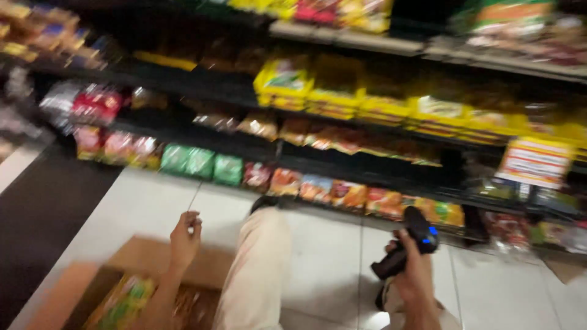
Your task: Scanning items from a box and placing them onto grocery store shelves.
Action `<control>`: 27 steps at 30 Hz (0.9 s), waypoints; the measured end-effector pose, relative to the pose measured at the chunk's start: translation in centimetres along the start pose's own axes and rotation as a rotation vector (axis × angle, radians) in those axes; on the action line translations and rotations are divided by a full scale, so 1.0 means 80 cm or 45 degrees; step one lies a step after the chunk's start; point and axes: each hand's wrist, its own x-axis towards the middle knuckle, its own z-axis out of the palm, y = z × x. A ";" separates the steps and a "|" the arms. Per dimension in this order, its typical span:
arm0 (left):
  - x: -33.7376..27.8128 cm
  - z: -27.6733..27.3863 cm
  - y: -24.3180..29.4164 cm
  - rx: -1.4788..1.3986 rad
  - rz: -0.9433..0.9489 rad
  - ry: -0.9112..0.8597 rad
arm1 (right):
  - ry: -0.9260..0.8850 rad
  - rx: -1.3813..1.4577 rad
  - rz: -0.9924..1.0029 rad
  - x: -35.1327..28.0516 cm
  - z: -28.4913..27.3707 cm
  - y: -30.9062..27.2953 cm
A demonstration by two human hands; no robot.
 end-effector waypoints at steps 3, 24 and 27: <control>-0.101 -0.021 -0.212 0.184 -0.210 0.025 | -0.085 0.049 -0.019 0.005 0.002 0.007; -0.394 -0.088 -0.206 0.470 -0.990 0.061 | -0.373 -0.147 0.233 0.119 -0.101 0.105; -0.400 -0.091 -0.213 0.417 -1.072 0.083 | -0.504 -0.290 0.207 0.119 -0.101 0.109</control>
